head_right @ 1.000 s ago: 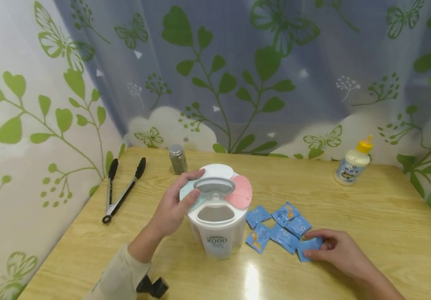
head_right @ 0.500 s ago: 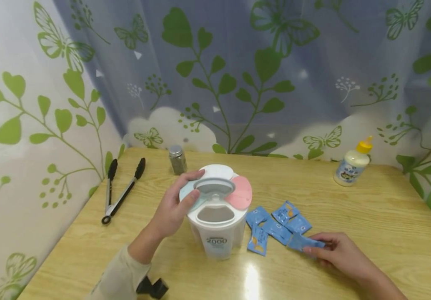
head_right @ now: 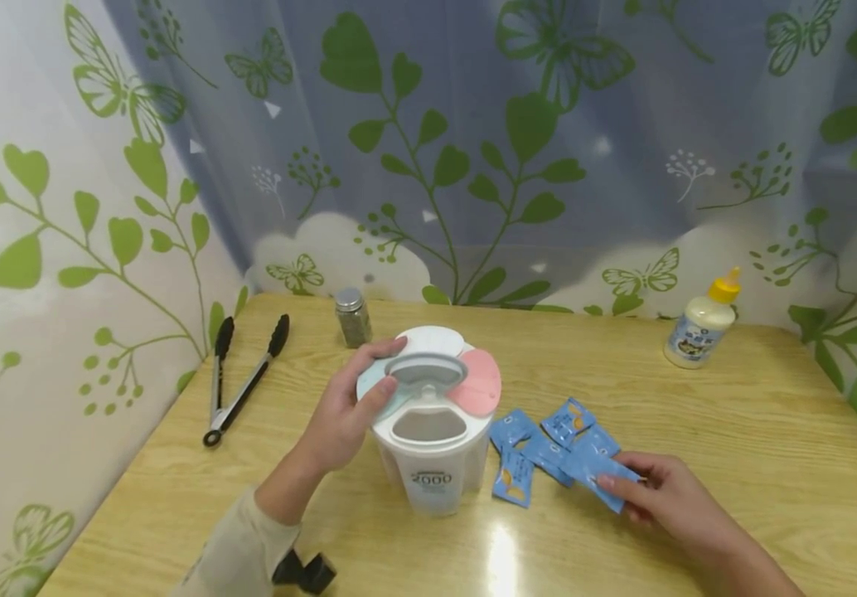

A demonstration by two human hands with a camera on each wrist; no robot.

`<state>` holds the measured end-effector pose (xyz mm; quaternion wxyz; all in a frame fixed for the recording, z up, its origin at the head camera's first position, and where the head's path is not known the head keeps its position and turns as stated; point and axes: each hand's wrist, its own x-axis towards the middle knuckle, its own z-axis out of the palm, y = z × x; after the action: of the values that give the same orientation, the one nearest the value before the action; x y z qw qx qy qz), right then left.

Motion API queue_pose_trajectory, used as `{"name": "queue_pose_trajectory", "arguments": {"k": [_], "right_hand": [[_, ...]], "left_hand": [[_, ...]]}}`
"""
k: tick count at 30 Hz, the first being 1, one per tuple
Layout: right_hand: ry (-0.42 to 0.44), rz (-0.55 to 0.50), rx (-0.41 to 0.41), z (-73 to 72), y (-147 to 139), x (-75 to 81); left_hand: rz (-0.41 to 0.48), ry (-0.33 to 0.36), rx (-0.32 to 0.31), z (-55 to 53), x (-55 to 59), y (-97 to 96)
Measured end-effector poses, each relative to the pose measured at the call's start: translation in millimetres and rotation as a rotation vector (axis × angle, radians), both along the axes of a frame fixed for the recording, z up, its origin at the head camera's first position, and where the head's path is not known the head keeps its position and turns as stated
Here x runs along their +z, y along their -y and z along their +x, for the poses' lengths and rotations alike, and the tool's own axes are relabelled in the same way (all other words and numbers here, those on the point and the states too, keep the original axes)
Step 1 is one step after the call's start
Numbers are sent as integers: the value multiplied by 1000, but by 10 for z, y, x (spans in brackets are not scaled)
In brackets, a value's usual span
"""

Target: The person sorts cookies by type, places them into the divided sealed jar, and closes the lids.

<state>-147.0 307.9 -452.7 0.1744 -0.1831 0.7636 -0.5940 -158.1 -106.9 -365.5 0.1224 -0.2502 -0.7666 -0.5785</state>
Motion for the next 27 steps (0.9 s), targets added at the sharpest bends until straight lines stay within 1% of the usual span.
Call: {"name": "queue_pose_trajectory", "arguments": {"k": [4,6,11,12,16,17,20,23,25,27], "right_hand": [[-21,-25,-5,21,135,82],[-27,-33,5,30,214,130],[14,-38,45,25,372,247],[32,-49,55,24,392,270],[80,-163,117,37,437,360],[86,-178,125,45,445,379],[63,-180,113,63,500,433],[30,-173,102,65,582,474],[10,-209,116,55,633,496],[9,-250,127,49,679,527]], "left_hand": [[-1,-6,1,-1,3,10],[0,-10,1,-5,5,13],[3,-21,3,-9,-1,17],[5,-23,1,-11,-3,15],[5,-28,-11,-29,-1,-16],[5,-28,-17,-35,-1,-25],[3,-25,-20,-43,-1,-41],[3,-26,-5,-32,-5,-28],[3,-27,4,-21,-8,-13],[0,-27,7,-14,-13,4]]}}
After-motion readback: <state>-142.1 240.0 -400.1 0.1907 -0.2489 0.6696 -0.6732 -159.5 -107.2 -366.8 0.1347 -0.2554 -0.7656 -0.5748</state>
